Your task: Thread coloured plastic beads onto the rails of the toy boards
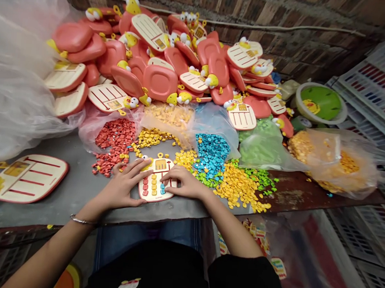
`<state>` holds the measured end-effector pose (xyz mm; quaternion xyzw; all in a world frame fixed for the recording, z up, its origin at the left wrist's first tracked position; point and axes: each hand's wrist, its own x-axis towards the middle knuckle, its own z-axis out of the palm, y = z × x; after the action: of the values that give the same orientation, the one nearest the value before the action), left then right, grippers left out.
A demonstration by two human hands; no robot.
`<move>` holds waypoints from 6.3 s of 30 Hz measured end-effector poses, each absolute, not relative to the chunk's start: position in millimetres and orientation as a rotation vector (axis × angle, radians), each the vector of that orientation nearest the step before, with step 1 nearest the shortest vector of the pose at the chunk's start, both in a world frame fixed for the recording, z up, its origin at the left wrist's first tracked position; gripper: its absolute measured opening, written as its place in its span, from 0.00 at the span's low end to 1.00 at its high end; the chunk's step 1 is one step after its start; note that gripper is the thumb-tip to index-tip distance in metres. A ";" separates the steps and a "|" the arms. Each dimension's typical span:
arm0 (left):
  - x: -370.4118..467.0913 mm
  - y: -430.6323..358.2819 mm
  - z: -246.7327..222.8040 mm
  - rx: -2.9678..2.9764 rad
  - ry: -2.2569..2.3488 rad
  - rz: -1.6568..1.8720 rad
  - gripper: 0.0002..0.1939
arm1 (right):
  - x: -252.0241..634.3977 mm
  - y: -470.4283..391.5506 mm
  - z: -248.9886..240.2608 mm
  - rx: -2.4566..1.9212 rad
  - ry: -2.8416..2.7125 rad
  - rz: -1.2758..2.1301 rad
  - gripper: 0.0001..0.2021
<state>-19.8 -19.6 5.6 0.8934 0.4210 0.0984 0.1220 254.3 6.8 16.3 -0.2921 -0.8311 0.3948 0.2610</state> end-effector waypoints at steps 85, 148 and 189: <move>-18.1 -18.8 7.4 2.636 1.203 0.250 0.38 | 238.5 33.7 0.8 -1.318 -2.164 0.500 0.01; -19.2 -20.1 3.7 2.585 1.199 0.255 0.39 | 237.7 17.3 -3.4 -1.059 -2.174 0.802 0.04; -18.3 -19.0 3.1 2.627 1.181 0.269 0.39 | 226.4 -0.1 -1.0 -1.253 -2.524 0.235 0.16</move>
<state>-18.3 -19.0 3.1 0.9012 0.4050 0.0922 0.1240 226.4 -0.1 -1.0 -0.4378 -0.8815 0.0822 0.1564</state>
